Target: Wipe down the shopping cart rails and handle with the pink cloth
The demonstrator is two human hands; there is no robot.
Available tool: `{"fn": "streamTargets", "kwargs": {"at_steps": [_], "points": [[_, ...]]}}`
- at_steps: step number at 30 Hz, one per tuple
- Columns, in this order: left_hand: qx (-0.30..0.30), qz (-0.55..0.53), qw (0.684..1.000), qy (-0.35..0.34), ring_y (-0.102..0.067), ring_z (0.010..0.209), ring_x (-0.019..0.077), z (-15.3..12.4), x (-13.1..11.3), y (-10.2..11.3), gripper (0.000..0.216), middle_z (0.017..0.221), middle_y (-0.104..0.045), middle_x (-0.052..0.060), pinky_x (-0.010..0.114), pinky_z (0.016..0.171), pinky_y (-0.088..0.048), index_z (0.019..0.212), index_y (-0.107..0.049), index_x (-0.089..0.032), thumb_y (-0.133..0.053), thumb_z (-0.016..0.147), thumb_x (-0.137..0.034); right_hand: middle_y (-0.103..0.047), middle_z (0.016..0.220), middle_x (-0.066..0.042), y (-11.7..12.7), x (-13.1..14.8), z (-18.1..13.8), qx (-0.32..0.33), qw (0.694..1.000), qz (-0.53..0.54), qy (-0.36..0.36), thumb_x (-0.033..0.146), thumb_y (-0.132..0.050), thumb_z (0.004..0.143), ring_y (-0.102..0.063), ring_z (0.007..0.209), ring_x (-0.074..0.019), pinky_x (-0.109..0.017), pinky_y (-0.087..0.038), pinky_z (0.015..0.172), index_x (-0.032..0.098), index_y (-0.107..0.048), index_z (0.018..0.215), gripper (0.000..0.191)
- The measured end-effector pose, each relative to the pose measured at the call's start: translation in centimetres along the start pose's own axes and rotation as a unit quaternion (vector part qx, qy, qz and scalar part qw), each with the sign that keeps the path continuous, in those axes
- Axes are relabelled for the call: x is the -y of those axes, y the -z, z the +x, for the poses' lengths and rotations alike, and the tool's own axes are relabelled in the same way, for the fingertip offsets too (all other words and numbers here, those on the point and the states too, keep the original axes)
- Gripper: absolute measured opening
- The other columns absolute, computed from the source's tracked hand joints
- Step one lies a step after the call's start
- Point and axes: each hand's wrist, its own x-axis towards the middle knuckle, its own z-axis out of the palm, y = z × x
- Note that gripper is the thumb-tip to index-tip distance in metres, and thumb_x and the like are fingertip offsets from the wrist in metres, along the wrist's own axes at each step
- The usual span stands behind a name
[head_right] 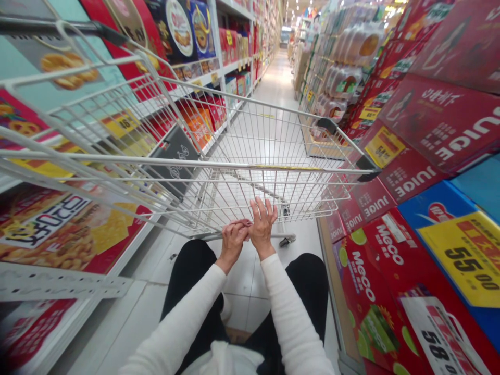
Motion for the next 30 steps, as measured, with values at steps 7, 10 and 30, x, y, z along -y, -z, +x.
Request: {"fn": "streamTargets", "kwargs": {"at_steps": [7,10,30], "points": [[-0.109,0.034,0.988,0.102,-0.055,0.11,0.0264,2.2,3.8,2.4,0.02,0.105,-0.067,0.011,0.044,0.1,-0.039,0.096,-0.077,-0.023,-0.058,0.097,-0.031,-0.054,0.149,-0.011,0.0,-0.2,-0.3,0.024,1.0,0.018,-0.003,-0.002,-0.036,0.078,-0.026,0.153,-0.0242,-0.057,-0.024,0.123,0.022,-0.046,0.15,0.077],[-0.096,0.039,0.988,0.113,-0.052,0.11,0.027,2.1,4.8,2.9,0.019,0.105,-0.065,0.012,0.044,0.1,-0.037,0.096,-0.076,-0.023,-0.06,0.096,-0.033,-0.047,0.154,-0.012,-0.5,0.3,-1.0,0.025,0.999,0.013,-0.022,-0.002,-0.037,0.076,-0.024,0.154,-0.0266,-0.062,-0.022,0.123,0.024,-0.039,0.154,0.083],[-0.122,0.048,0.979,0.153,-0.052,0.112,0.0268,2.0,7.8,7.4,0.021,0.104,-0.061,0.011,0.045,0.101,-0.038,0.101,-0.075,-0.022,-0.056,0.097,-0.03,-0.06,0.141,-0.012,-2.4,3.5,-5.4,0.186,0.98,0.068,0.022,-0.001,-0.045,0.071,-0.039,0.145,-0.024,-0.051,-0.018,0.122,0.017,-0.054,0.139,0.071]]}}
